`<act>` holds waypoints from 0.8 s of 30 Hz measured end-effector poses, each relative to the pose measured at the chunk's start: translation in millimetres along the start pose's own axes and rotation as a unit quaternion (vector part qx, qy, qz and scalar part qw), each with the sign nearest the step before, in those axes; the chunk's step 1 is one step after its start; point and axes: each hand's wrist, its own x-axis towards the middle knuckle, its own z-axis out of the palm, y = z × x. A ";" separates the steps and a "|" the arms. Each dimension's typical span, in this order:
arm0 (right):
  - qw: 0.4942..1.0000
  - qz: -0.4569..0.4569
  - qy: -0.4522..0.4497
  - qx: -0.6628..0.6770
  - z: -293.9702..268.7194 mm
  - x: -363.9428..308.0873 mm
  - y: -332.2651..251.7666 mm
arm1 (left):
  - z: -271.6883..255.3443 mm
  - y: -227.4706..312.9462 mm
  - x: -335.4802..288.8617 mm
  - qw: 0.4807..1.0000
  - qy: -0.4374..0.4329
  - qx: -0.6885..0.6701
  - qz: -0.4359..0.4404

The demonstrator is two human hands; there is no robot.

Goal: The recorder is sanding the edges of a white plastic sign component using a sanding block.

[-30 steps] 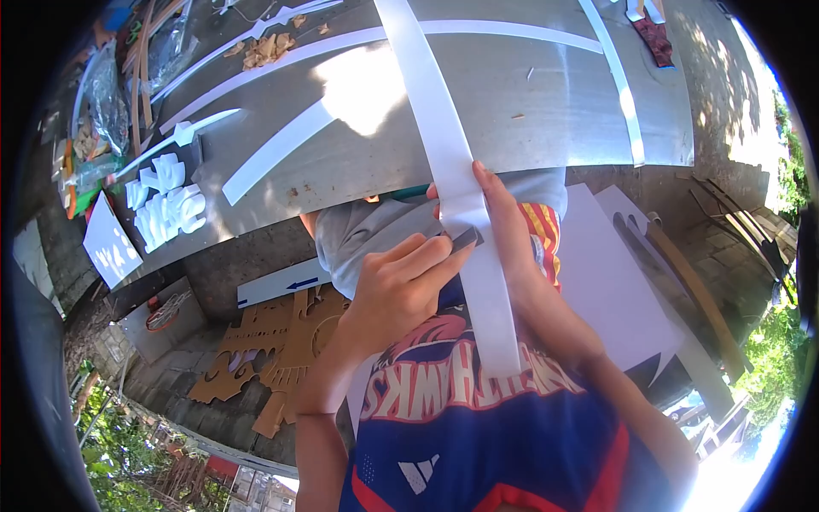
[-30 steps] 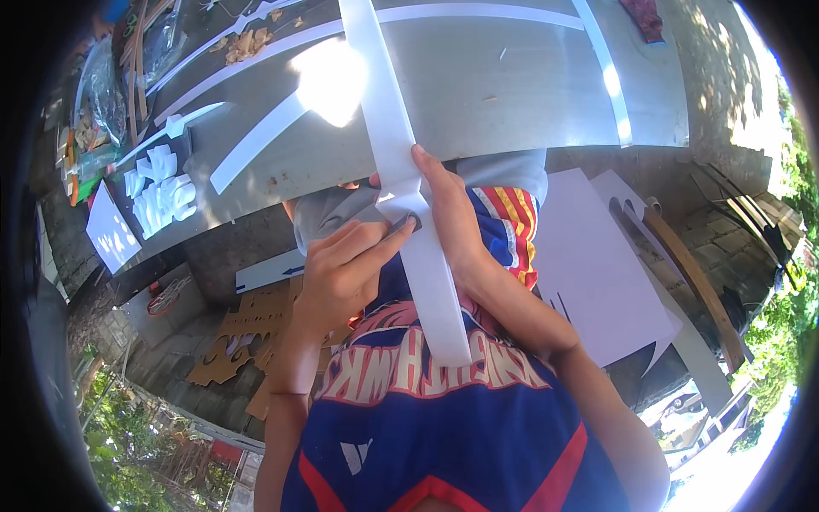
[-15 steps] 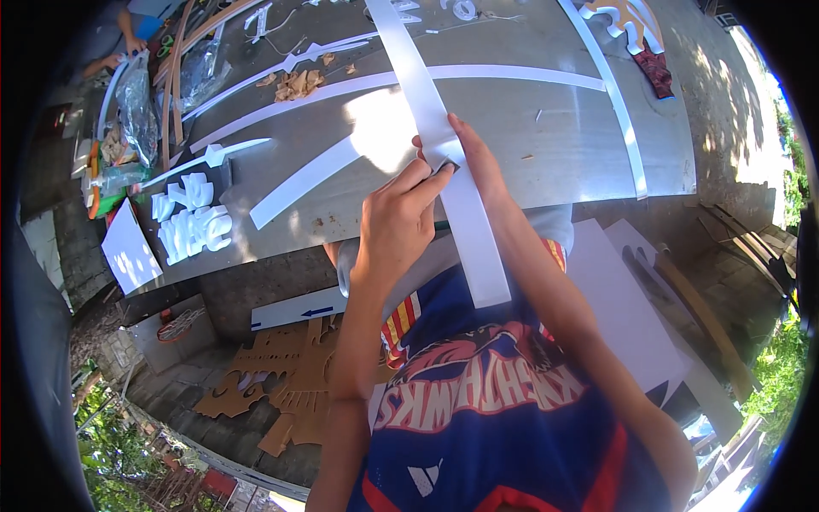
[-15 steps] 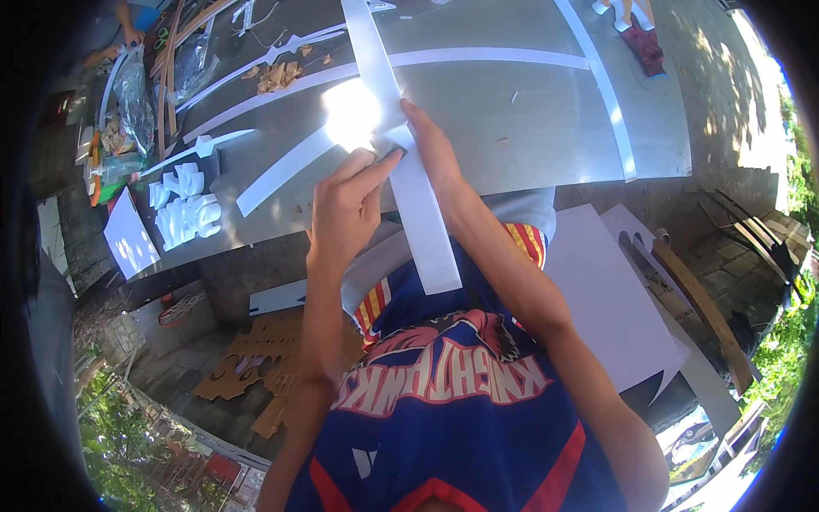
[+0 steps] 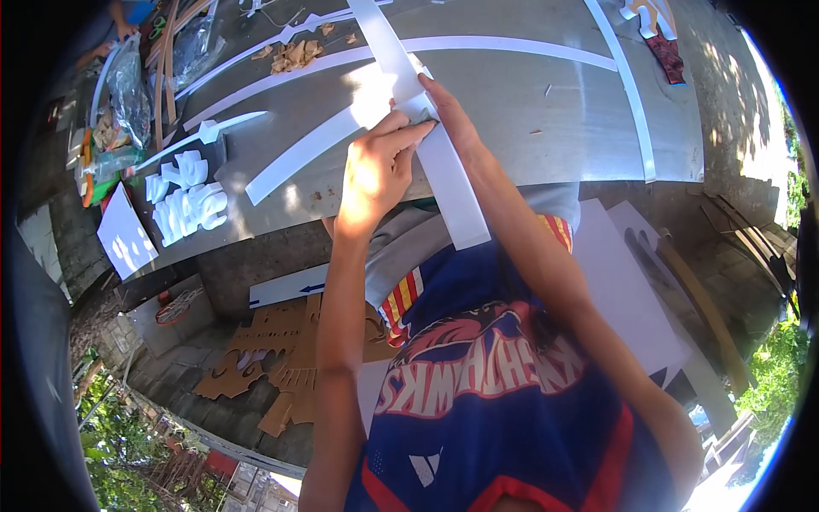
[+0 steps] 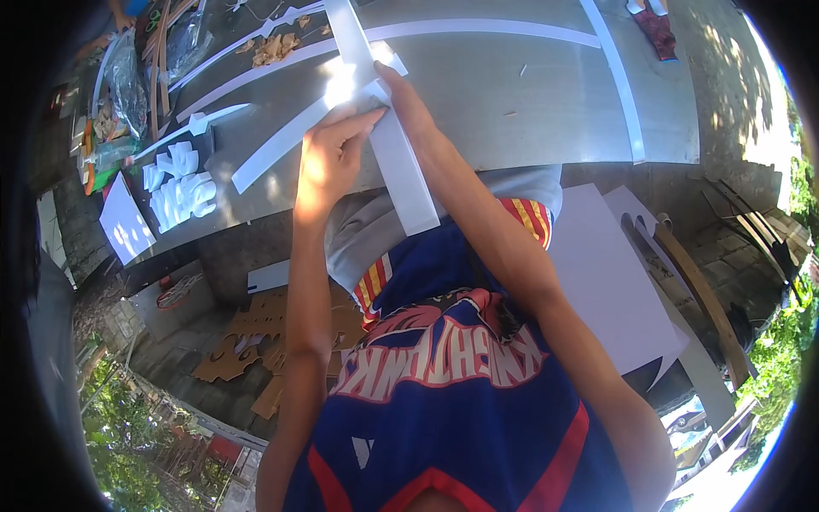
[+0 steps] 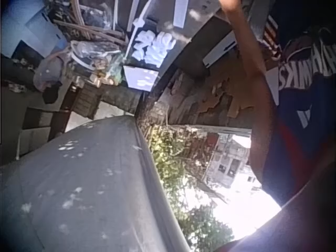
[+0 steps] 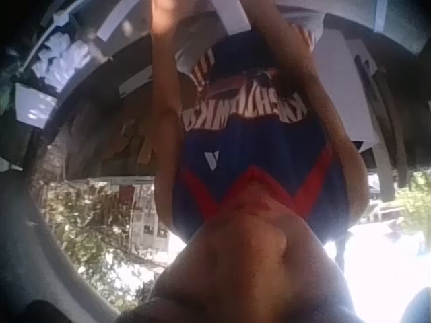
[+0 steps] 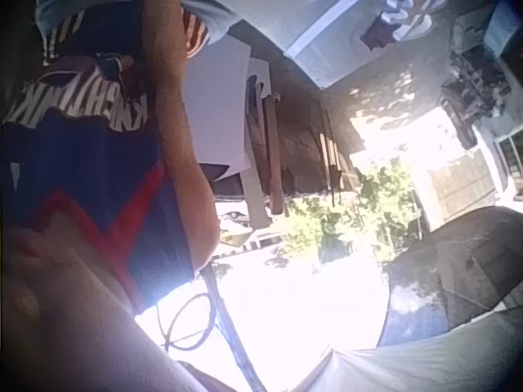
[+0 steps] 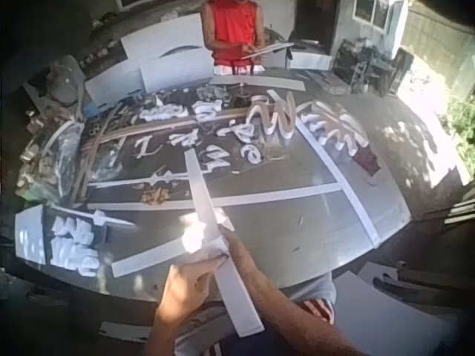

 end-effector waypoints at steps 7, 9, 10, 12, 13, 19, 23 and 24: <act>1.000 0.018 0.024 -0.003 -11.8 -7.8 -3.1 | 19.0 -30.3 -1.0 0.999 0.023 -0.044 -0.016; 0.999 0.023 0.026 -0.005 -12.0 -25.1 -2.0 | 25.7 -31.4 1.3 0.993 0.032 -0.086 -0.071; 1.000 0.016 0.019 0.004 -11.4 -36.0 -1.2 | 29.3 -32.6 2.3 0.993 0.040 -0.092 -0.061; 1.000 0.011 0.013 0.011 -10.2 -59.3 -0.5 | 36.9 -36.5 3.4 0.993 0.031 -0.082 -0.074; 0.998 0.013 -0.011 0.054 -10.3 -72.3 -1.1 | 40.4 -38.9 3.6 0.993 0.035 -0.086 -0.070; 0.993 0.018 0.012 0.115 -13.5 -106.9 -5.1 | 49.3 -17.9 1.3 0.997 0.027 -0.034 -0.060; 0.977 0.044 -0.001 0.207 -12.4 -101.6 -9.8 | 39.7 43.4 -26.8 0.993 -0.105 -0.054 -0.017; 0.979 0.045 -0.026 0.196 -10.8 -100.3 -9.3 | 38.7 54.9 -34.4 0.992 -0.112 -0.053 -0.003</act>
